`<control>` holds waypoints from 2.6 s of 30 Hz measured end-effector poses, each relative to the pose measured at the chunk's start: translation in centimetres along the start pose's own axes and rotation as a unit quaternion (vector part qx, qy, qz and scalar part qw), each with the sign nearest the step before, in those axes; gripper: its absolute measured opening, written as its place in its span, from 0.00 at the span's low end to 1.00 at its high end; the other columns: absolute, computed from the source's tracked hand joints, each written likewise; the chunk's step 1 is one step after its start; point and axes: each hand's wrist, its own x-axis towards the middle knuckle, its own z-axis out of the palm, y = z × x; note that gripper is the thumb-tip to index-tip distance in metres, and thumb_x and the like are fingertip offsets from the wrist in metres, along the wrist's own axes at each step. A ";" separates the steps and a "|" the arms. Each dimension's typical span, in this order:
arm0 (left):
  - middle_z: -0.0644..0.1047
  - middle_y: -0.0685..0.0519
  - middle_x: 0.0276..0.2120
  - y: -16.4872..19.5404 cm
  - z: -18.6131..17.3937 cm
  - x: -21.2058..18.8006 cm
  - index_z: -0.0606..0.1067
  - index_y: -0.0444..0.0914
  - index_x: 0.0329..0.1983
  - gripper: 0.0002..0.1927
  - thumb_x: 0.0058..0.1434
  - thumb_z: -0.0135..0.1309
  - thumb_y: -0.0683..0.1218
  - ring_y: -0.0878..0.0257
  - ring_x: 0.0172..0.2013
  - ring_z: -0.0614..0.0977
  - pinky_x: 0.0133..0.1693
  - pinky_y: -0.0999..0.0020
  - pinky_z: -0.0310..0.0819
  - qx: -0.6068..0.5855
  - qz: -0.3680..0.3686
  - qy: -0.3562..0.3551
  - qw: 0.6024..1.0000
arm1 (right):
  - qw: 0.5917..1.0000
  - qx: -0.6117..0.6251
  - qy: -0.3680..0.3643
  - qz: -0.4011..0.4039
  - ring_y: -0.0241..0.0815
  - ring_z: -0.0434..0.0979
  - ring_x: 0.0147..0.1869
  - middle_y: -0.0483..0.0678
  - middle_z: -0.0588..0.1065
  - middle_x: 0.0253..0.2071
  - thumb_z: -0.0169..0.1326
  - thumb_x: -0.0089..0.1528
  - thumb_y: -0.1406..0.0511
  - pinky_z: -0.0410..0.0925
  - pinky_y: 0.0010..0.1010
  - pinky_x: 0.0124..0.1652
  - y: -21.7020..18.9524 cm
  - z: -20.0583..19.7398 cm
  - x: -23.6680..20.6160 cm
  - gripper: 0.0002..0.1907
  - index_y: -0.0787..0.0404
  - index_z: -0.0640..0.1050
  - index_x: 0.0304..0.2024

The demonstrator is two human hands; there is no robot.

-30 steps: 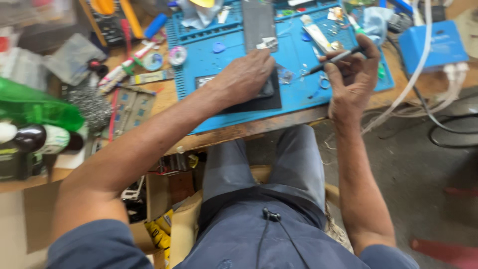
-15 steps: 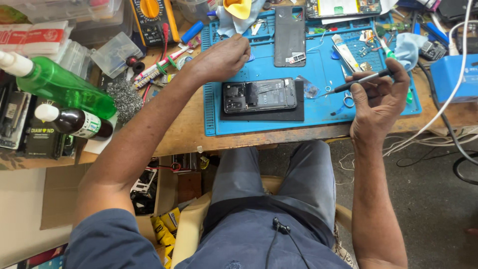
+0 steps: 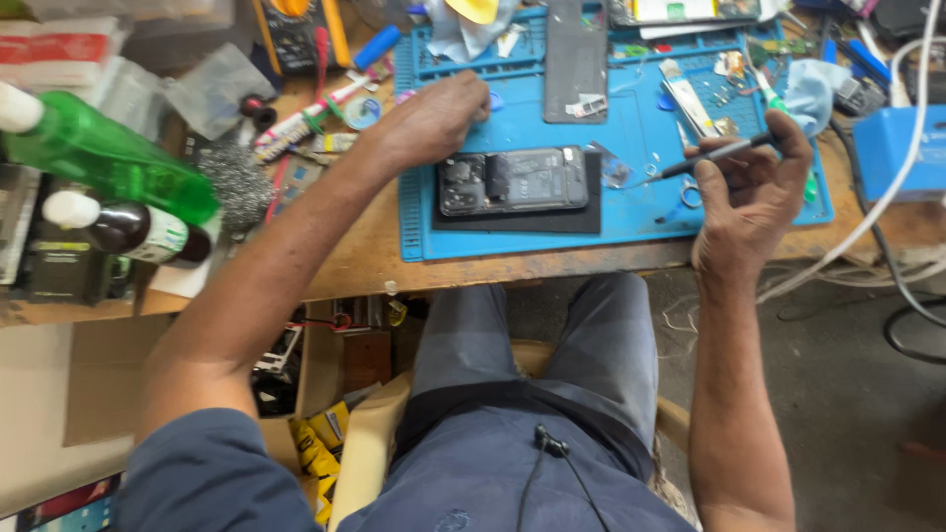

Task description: The person repairs a smartphone at a workbench. They use a screwdriver to unscrew and pry open the phone's back cover, work on the internal components, handle the battery and frame, and press the cover back into place while manipulating small parts with tweezers.

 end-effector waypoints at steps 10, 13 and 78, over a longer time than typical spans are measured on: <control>0.76 0.46 0.39 10.0 2.5 3.6 0.77 0.36 0.41 0.03 0.64 0.55 0.39 0.45 0.44 0.80 0.44 0.51 0.75 -0.032 0.087 0.021 0.996 | 1.000 -0.029 0.003 -0.002 0.43 0.82 0.58 0.54 0.78 0.54 0.57 0.76 0.82 0.74 0.30 0.61 -0.3 -0.1 0.2 0.31 0.61 0.59 0.74; 0.76 0.45 0.37 10.7 2.7 4.7 0.77 0.33 0.37 0.05 0.64 0.57 0.41 0.46 0.41 0.80 0.42 0.51 0.75 -0.001 0.078 0.009 0.997 | 1.000 -0.027 0.002 -0.002 0.42 0.81 0.57 0.54 0.78 0.54 0.57 0.76 0.82 0.75 0.30 0.62 -0.4 0.0 0.3 0.31 0.61 0.59 0.74; 0.79 0.47 0.44 -0.6 -2.3 -3.0 0.77 0.38 0.46 0.05 0.67 0.56 0.39 0.47 0.46 0.82 0.47 0.52 0.77 0.004 -0.007 0.030 1.000 | 0.999 -0.003 0.012 0.050 0.47 0.80 0.56 0.57 0.76 0.52 0.55 0.71 0.81 0.72 0.30 0.60 2.6 -1.2 -0.9 0.36 0.61 0.57 0.77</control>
